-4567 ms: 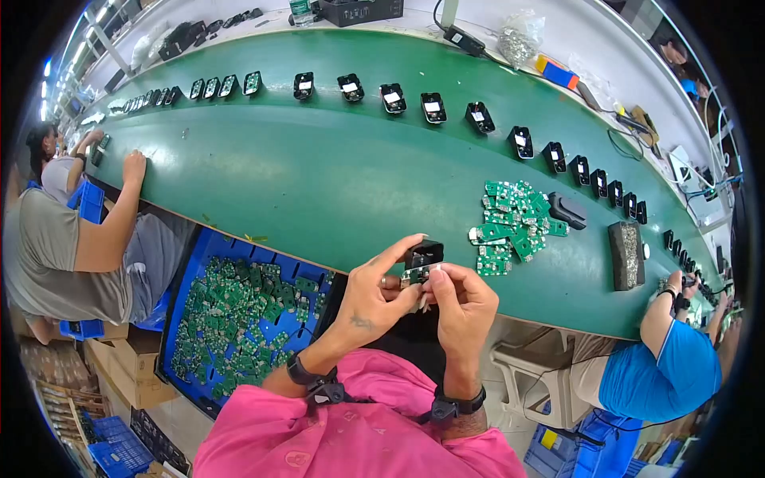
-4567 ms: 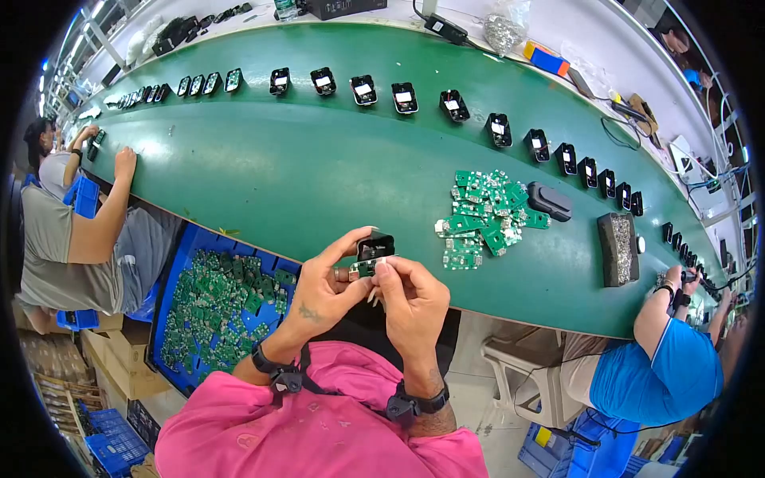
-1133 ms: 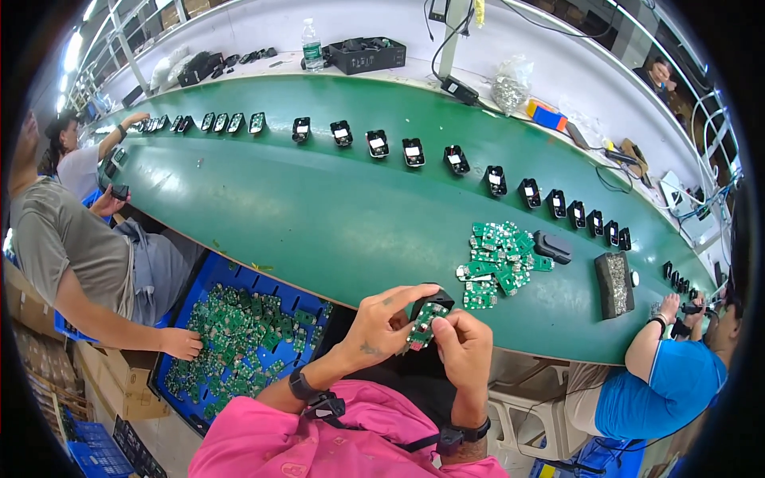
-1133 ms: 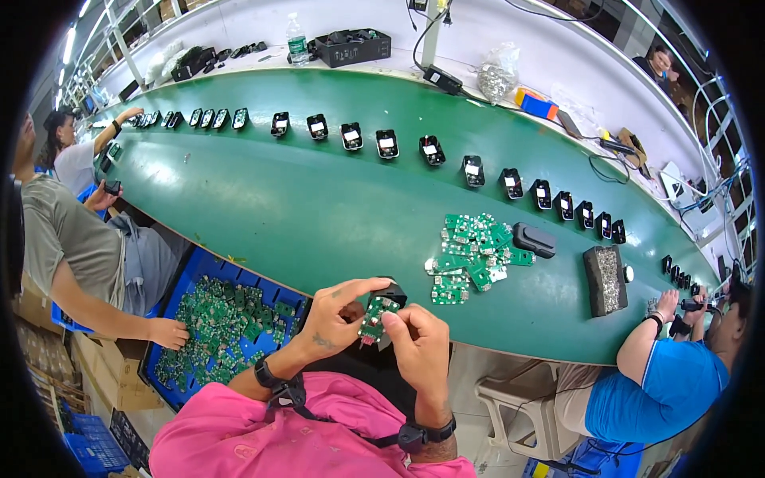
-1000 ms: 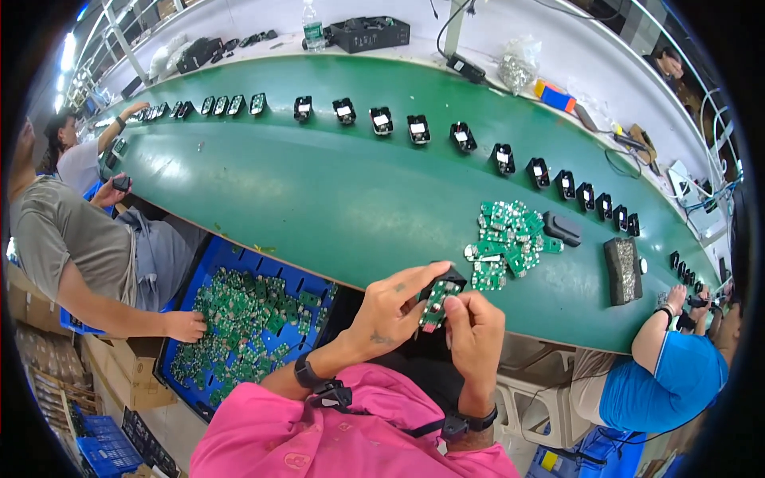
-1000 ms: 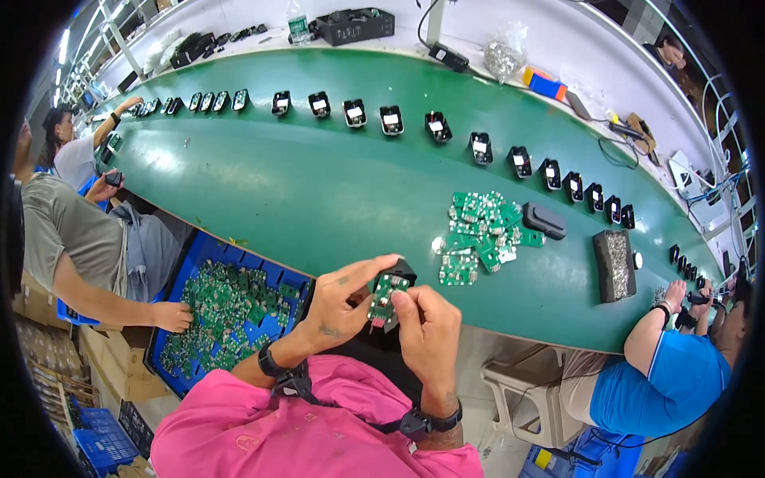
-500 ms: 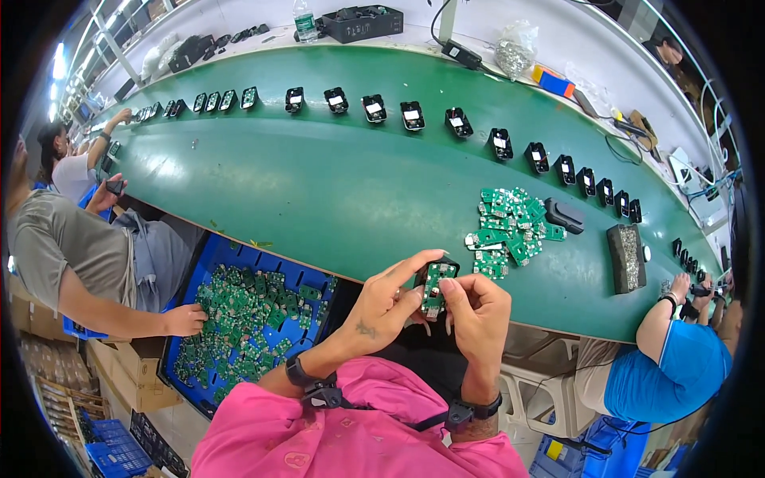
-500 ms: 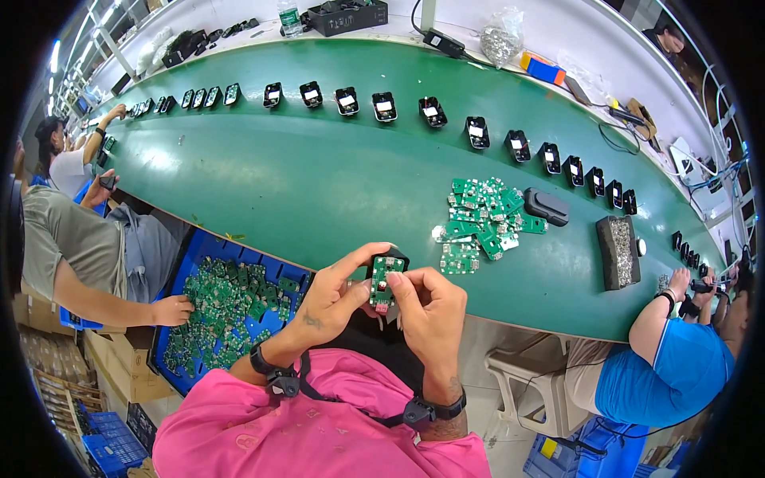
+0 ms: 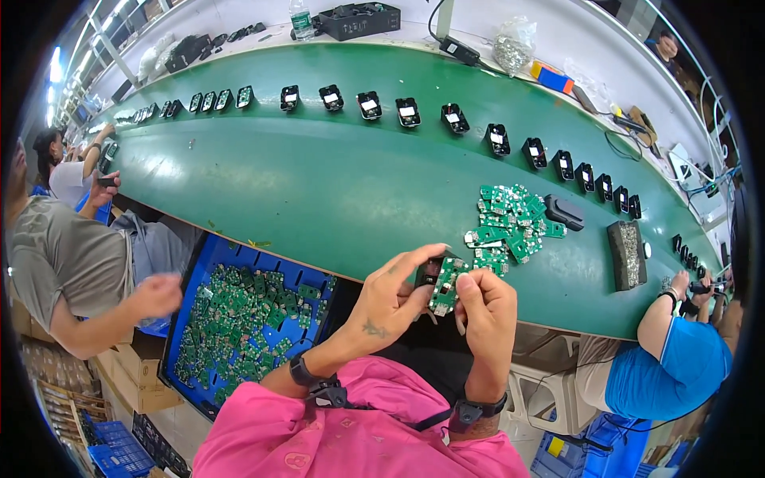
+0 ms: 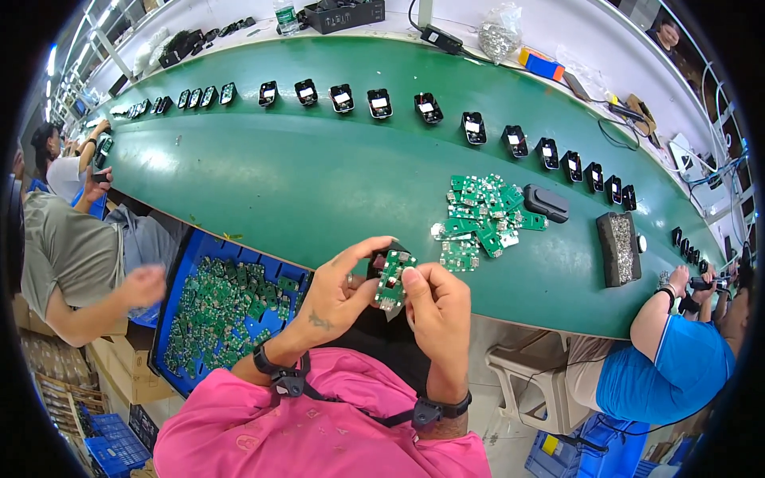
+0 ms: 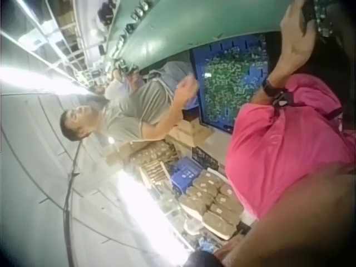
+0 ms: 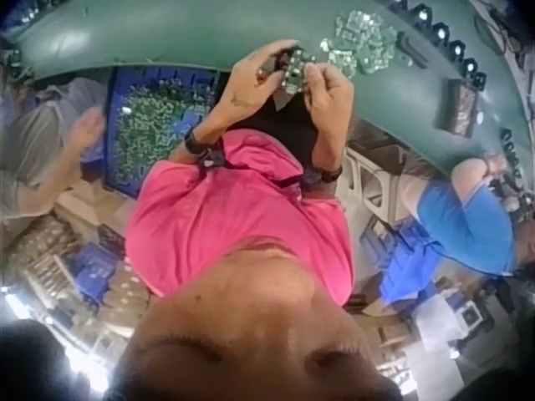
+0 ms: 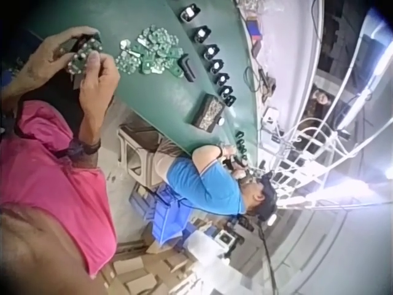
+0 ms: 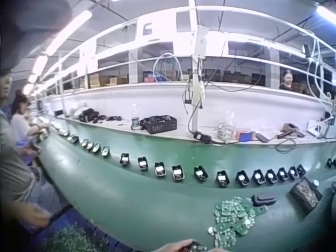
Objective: The person gathers circuit boards from a blue bin, fits them into plastic housings by hand, and places the assembled units onto the conveyor belt.
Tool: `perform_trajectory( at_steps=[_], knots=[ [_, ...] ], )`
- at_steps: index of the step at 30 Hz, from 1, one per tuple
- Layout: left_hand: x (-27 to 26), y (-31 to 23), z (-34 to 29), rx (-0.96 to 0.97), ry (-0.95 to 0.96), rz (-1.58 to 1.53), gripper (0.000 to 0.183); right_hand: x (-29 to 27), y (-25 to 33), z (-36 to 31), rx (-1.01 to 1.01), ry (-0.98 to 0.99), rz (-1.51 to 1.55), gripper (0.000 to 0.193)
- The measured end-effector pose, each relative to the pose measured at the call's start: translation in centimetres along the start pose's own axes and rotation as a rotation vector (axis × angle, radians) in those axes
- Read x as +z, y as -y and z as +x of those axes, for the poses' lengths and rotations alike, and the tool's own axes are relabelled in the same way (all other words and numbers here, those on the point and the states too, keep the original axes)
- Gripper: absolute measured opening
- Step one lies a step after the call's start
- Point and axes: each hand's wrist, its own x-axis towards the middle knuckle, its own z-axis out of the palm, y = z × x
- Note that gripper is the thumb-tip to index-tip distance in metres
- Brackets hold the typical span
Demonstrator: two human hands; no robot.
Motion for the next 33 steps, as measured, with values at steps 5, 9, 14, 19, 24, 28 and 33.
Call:
perform_trajectory(
  at_steps=[5,9,14,19,24,28,33],
  knots=[
    [0.1,0.5,0.1,0.260,-0.076,0.420,0.055,0.2,-0.1,-0.3,-0.045,0.081,-0.138,0.022],
    [0.5,0.1,0.3,0.316,-0.103,0.378,0.054,0.4,0.1,0.2,-0.095,-0.043,-0.230,0.024],
    [0.8,-0.6,0.0,0.087,-0.008,0.170,0.053,0.2,-0.4,0.4,-0.138,-0.077,-0.300,0.024],
    [0.5,-1.0,-0.1,-0.092,0.049,-0.054,0.052,0.4,0.1,0.3,-0.150,-0.108,-0.345,0.024],
    [0.9,-1.0,0.0,-0.093,0.040,-0.072,0.051,0.5,-0.3,0.5,-0.207,-0.149,-0.392,0.026],
    [1.2,-0.4,0.2,-0.086,-0.008,0.010,0.047,0.7,-1.0,0.6,-0.267,-0.190,-0.476,0.026],
    [1.6,-0.2,0.7,-0.108,-0.060,-0.042,0.040,0.8,-1.2,0.7,-0.248,-0.202,-0.590,0.019]
  ],
)
